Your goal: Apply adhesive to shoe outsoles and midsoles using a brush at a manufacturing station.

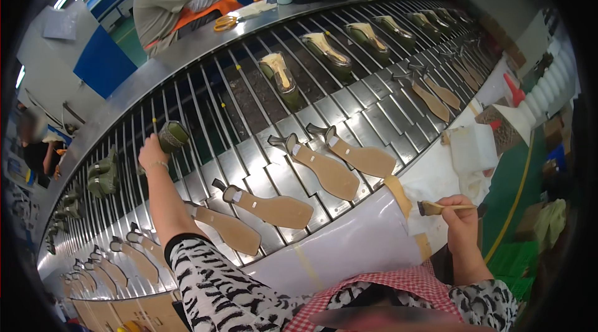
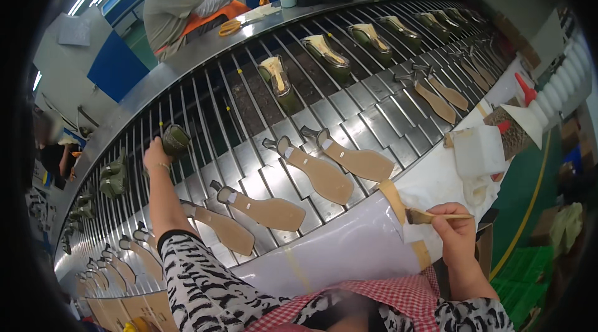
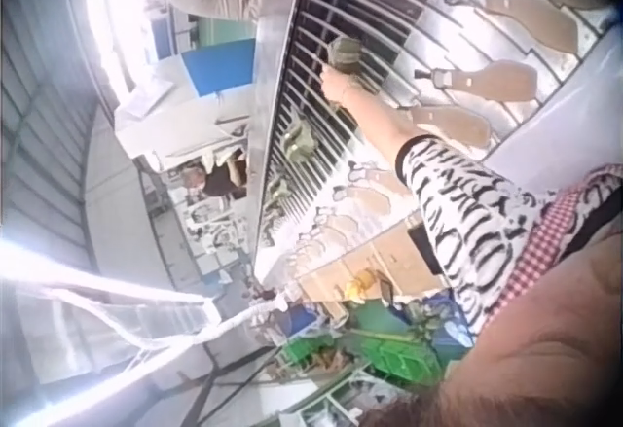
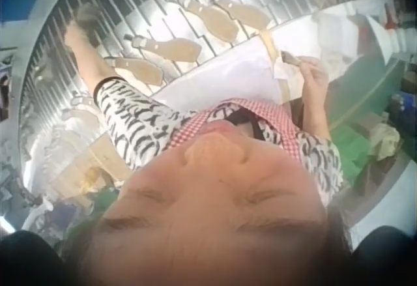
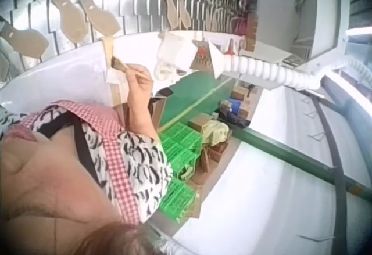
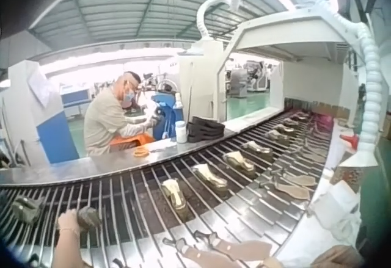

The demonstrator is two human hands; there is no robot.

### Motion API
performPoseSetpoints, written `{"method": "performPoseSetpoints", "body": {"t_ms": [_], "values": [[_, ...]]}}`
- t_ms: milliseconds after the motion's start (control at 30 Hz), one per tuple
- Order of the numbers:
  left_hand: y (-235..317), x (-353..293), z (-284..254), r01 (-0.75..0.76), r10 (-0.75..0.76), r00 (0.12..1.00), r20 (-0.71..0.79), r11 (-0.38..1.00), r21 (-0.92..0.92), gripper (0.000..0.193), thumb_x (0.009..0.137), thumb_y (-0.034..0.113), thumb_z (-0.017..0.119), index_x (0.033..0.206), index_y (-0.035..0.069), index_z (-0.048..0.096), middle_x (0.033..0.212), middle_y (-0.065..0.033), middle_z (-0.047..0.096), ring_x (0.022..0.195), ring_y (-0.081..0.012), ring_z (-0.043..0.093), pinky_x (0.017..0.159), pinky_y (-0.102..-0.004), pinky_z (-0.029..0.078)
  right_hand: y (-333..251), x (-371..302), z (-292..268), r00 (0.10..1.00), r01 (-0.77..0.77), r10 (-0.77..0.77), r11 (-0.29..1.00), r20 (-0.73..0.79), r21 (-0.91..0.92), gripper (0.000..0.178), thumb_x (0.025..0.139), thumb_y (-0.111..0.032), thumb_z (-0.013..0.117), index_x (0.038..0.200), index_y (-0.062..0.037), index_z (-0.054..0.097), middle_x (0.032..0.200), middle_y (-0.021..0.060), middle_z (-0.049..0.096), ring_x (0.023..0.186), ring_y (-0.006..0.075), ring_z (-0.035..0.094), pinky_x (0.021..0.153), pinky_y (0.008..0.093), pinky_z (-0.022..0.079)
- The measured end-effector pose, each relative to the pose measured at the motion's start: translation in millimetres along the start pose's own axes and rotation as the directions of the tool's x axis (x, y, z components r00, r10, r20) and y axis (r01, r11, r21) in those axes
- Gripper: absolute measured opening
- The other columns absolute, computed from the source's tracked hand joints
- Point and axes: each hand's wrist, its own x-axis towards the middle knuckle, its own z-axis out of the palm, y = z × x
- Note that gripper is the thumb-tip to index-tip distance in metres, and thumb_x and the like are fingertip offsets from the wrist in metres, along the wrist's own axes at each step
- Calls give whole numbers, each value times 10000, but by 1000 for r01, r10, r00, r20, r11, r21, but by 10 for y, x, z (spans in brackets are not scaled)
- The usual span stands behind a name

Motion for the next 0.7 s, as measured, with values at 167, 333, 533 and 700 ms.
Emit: {"method": "performPoseSetpoints", "body": {"t_ms": [167,333,533,700], "values": [[101,-709,-749,-82,-149,950,-274,729,-680,659,610,306,834,1143,54,540,1104,-152,625,980,-346,613,817,-391,493,-46,-93,-463,993,17,-20,1000,-121,-26,140,831,-53,614,960,-14,576,910,53,614,847,126,564,808,261,431],[185,-1494,-959,107,172,985,-6,-643,-759,382,851,162,674,1207,79,562,1201,-65,602,1125,-238,557,982,-409,426,-140,-15,-1113,964,144,-190,962,-188,-232,138,821,-62,667,928,18,636,891,57,642,864,134,585,791,256,447],[1041,-2812,-1302,545,624,781,-9,-690,-476,421,918,279,588,1283,85,516,1320,-47,525,1227,-224,469,1048,-422,352,-83,267,-1868,932,94,-314,689,-179,-719,171,785,-97,692,896,29,660,859,69,679,797,116,620,713,246,466],[1696,-3676,-1492,341,549,835,17,-494,-800,589,802,113,707,1309,44,414,1236,-84,534,1167,-222,502,1016,-367,387,210,443,-2052,972,16,-197,594,-127,-805,178,753,-130,711,880,-13,670,835,89,690,759,182,649,651,292,477]]}}
